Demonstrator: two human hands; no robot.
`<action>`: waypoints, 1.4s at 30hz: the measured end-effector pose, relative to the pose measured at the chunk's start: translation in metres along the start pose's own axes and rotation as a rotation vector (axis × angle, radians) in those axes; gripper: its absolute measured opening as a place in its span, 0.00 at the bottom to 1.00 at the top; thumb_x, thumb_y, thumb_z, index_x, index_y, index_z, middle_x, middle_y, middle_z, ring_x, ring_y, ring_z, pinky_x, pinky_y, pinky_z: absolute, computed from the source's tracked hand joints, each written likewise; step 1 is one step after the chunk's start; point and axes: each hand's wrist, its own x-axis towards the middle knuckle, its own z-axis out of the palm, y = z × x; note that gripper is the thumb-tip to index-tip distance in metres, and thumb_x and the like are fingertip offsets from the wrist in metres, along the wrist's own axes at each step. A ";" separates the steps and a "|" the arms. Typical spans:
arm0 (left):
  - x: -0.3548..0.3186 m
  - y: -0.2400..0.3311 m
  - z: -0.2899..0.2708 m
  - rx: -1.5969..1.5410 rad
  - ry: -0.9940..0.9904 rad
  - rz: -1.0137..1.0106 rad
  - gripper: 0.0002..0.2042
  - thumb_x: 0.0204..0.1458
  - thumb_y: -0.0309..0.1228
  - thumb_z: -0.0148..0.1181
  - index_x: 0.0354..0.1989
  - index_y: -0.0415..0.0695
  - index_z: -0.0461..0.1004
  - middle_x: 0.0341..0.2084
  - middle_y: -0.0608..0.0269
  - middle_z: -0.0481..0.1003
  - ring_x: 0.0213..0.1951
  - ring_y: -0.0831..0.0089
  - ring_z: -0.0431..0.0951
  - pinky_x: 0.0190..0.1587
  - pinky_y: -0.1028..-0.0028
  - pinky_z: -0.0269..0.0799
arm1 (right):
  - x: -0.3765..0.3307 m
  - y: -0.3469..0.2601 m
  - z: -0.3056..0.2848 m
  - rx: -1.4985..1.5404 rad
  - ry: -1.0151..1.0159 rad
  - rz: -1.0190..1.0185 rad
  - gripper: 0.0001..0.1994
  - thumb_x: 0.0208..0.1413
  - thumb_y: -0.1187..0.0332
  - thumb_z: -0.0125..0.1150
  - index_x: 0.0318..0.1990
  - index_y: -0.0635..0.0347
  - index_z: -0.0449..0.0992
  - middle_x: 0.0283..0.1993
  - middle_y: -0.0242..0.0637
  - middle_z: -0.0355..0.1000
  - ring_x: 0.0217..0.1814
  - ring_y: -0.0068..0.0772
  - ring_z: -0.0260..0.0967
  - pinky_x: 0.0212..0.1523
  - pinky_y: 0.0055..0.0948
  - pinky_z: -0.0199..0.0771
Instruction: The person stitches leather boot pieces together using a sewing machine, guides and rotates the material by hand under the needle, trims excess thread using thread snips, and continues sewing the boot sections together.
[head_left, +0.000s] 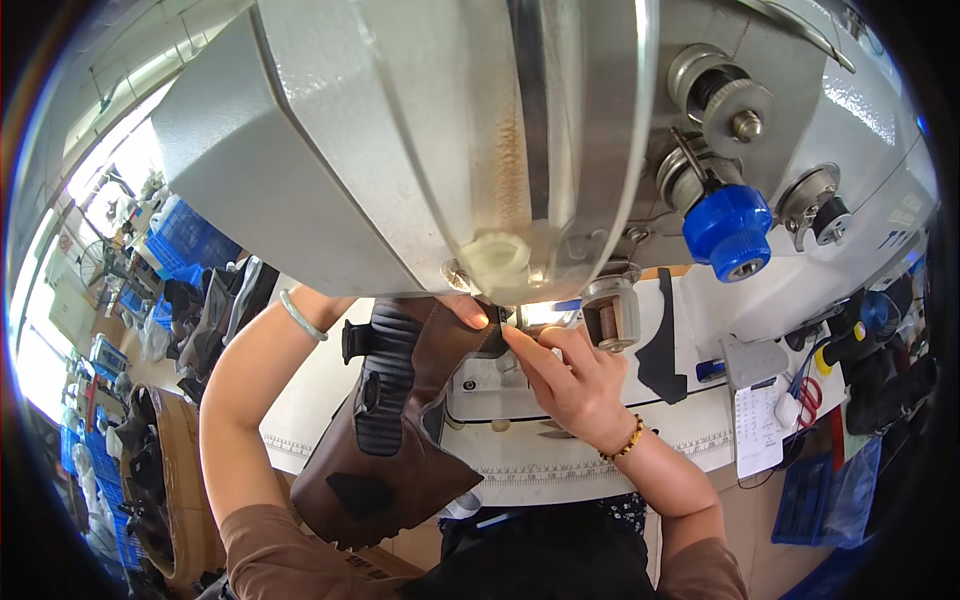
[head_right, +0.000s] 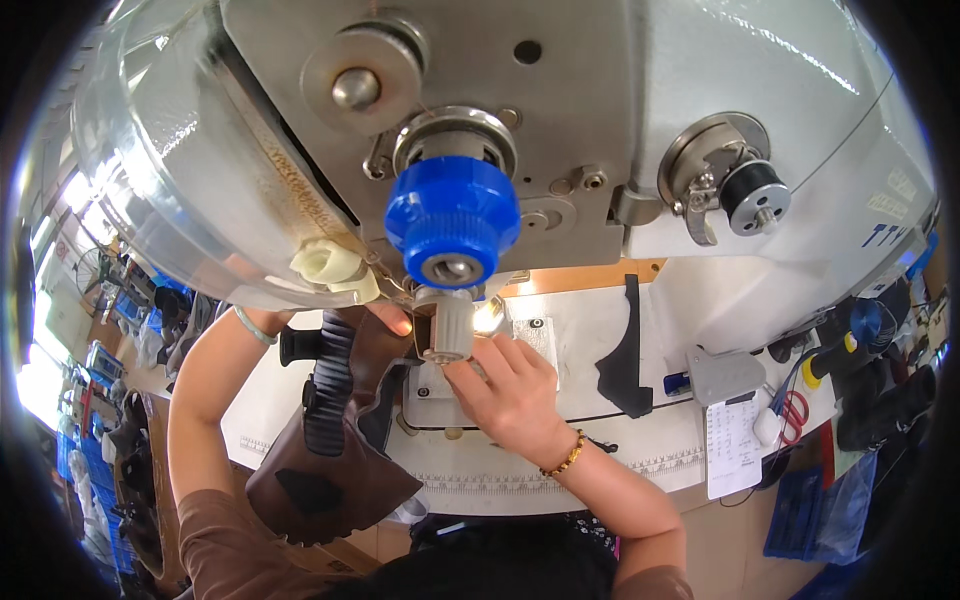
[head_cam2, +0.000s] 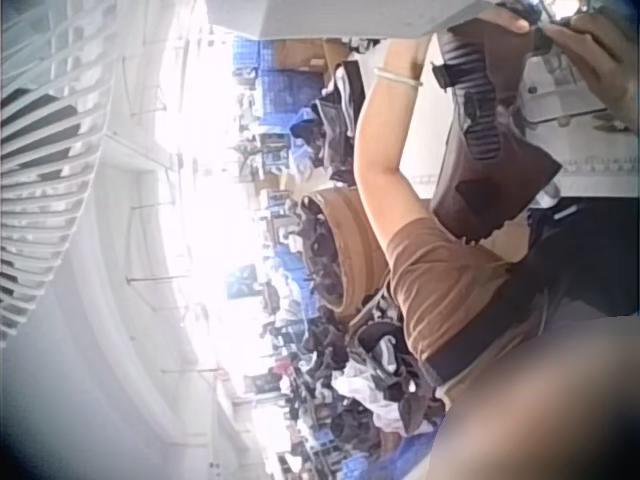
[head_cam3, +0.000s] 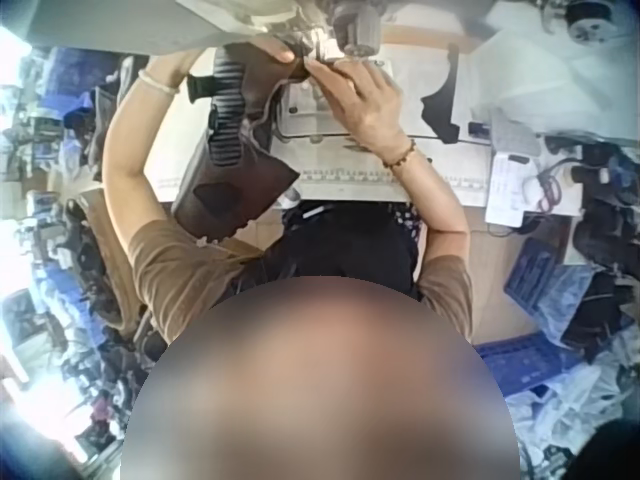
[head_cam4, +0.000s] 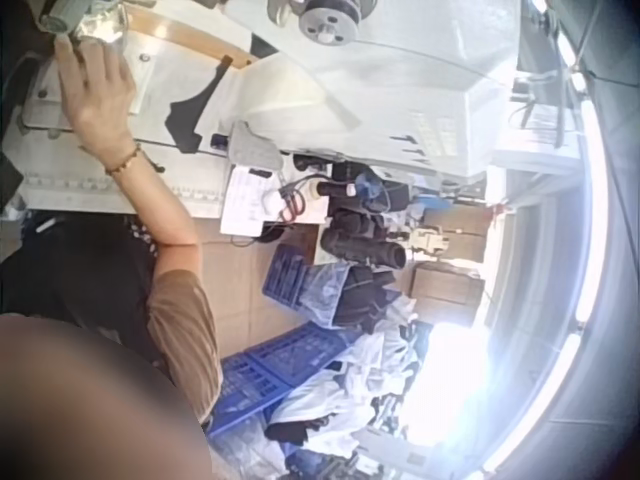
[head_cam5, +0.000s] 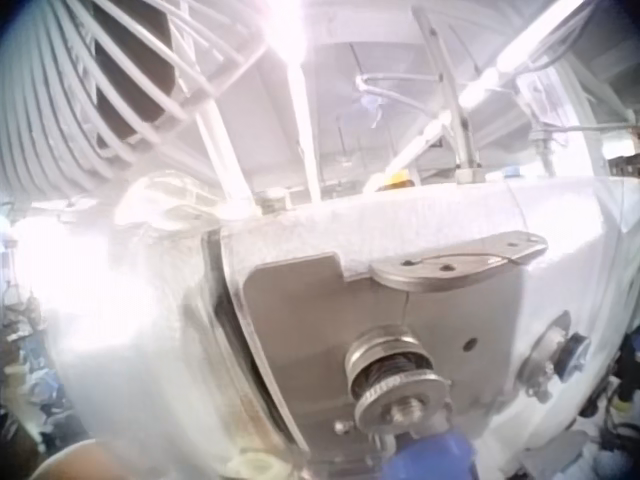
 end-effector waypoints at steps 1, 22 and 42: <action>0.000 -0.001 0.000 0.000 0.003 0.002 0.31 0.34 0.39 0.72 0.49 0.40 0.69 0.43 0.57 0.72 0.47 0.69 0.70 0.49 0.74 0.66 | 0.001 0.000 0.000 0.006 -0.010 0.016 0.20 0.38 0.77 0.65 0.43 0.52 0.76 0.28 0.26 0.61 0.19 0.21 0.60 0.13 0.20 0.56; -0.007 -0.009 -0.002 -0.004 0.109 0.063 0.30 0.34 0.37 0.72 0.48 0.39 0.70 0.43 0.57 0.73 0.46 0.70 0.70 0.49 0.74 0.66 | -0.008 -0.036 -0.014 0.320 -0.364 0.187 0.13 0.44 0.66 0.65 0.38 0.60 0.74 0.36 0.37 0.69 0.29 0.35 0.70 0.26 0.27 0.71; -0.011 -0.008 0.038 -0.404 0.112 0.168 0.21 0.37 0.25 0.67 0.43 0.38 0.73 0.41 0.61 0.74 0.43 0.75 0.71 0.50 0.76 0.63 | -0.054 -0.089 0.001 0.448 -0.228 0.328 0.10 0.47 0.70 0.62 0.22 0.60 0.65 0.21 0.36 0.60 0.19 0.36 0.62 0.17 0.31 0.62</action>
